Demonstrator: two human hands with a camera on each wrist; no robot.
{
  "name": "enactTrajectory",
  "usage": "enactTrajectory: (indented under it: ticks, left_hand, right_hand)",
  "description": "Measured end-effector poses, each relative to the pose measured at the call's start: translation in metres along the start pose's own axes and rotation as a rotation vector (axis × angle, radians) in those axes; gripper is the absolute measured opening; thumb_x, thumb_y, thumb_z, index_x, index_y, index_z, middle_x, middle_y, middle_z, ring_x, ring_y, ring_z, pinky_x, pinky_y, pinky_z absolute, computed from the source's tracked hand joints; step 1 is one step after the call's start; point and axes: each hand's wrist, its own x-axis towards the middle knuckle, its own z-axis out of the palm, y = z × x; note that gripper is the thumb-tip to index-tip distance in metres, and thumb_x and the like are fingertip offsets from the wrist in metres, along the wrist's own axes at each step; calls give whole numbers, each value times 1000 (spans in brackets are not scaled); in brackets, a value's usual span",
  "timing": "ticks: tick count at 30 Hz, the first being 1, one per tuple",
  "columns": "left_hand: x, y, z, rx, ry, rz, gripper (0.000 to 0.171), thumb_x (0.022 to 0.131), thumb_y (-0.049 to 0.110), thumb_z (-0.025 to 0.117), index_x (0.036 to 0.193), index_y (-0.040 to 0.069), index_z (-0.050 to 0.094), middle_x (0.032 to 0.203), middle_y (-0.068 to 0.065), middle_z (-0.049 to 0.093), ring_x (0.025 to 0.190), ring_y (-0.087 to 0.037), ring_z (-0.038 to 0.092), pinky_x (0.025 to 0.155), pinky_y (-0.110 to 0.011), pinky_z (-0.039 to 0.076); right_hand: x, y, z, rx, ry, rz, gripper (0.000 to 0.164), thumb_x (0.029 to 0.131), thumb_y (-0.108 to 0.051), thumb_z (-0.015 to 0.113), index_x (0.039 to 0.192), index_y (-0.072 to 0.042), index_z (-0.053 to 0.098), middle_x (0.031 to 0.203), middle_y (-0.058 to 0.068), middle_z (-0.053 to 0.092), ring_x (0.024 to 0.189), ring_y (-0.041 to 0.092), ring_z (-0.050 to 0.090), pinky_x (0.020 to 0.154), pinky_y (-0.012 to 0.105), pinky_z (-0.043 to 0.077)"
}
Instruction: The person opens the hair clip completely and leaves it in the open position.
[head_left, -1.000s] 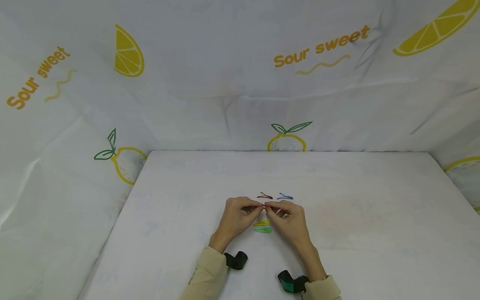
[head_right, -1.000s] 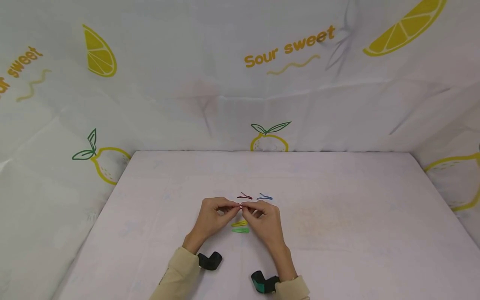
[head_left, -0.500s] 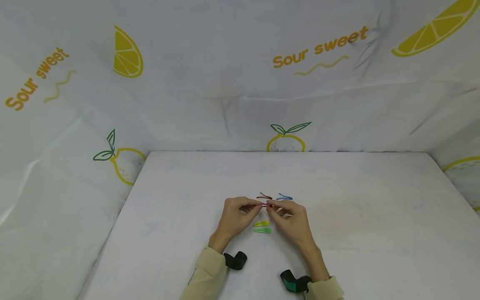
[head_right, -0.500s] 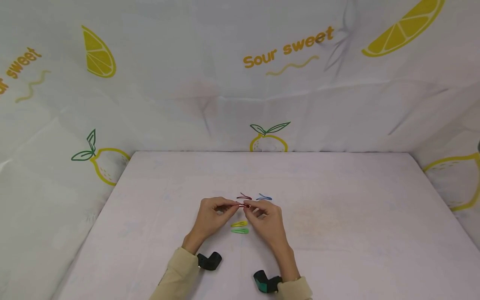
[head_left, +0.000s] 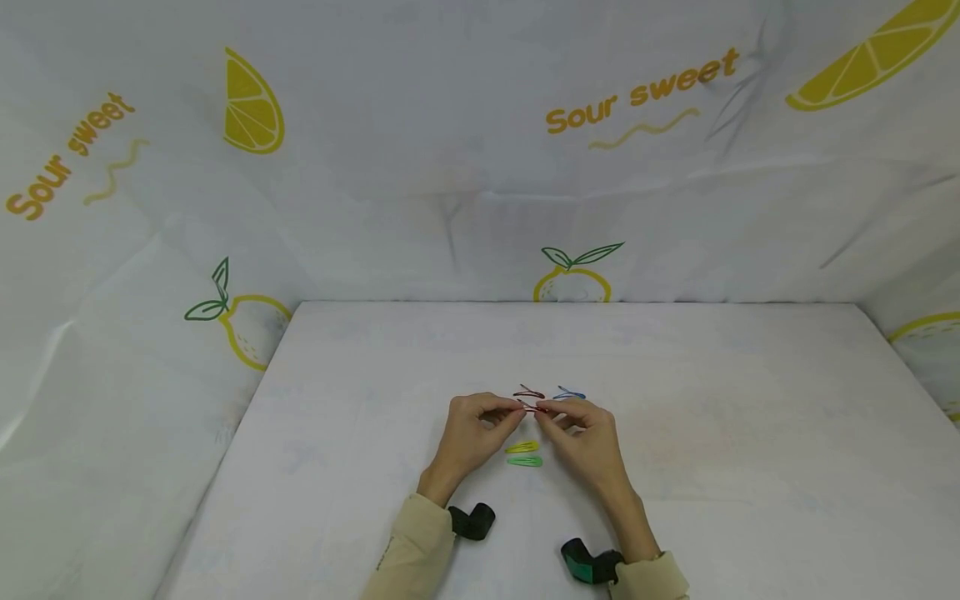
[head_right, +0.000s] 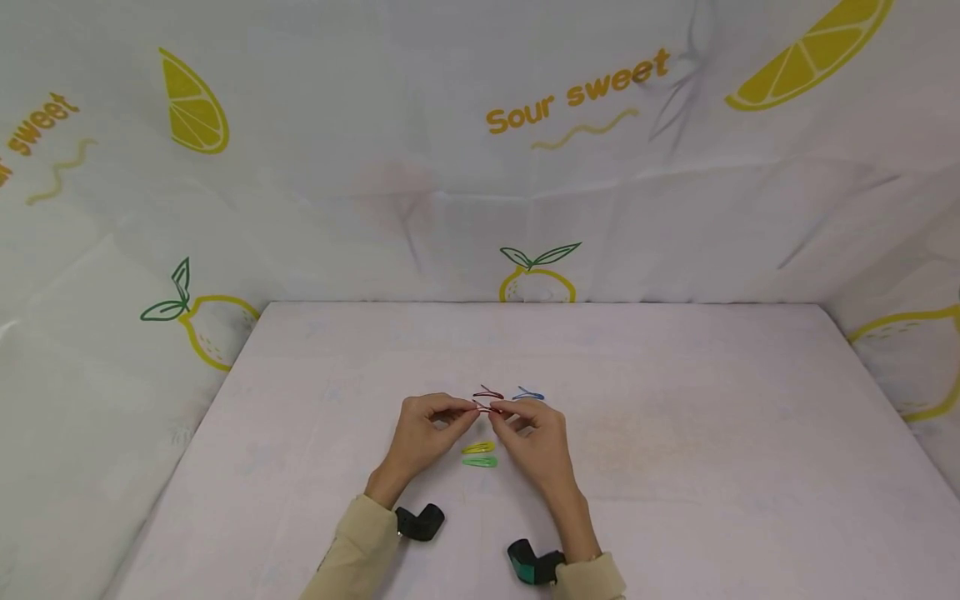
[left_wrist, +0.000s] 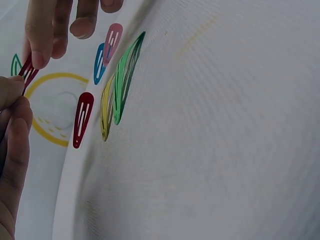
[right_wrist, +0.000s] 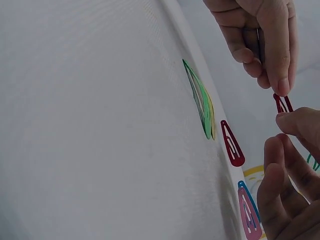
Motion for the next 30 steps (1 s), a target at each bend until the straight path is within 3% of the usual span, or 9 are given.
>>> enactTrajectory:
  ticks: [12,24,30]
  left_hand:
    - [2,-2,-1,94,-36,-1,4,87,4,79,88,1,81,80,-10,78,66,-11,70,62,-15,55]
    - [7,-6,0,209,-81,-62,5,87,5,78,85,2,81,75,-7,76,61,-7,63,58,-14,50]
    - [11,-9,3,225,-119,-119,6,88,7,78,85,2,81,74,-6,76,61,-5,61,59,-14,48]
  right_hand:
    - [2,3,-1,-65,21,22,11,83,-1,80,92,-7,82,84,8,77,64,2,65,64,20,55]
    - [4,4,0,-99,-11,243,8,86,-7,80,93,-6,82,69,9,69,52,3,50,50,18,40]
    - [5,6,1,-81,-19,264,8,88,-7,78,94,-3,81,66,9,67,49,3,48,47,18,37]
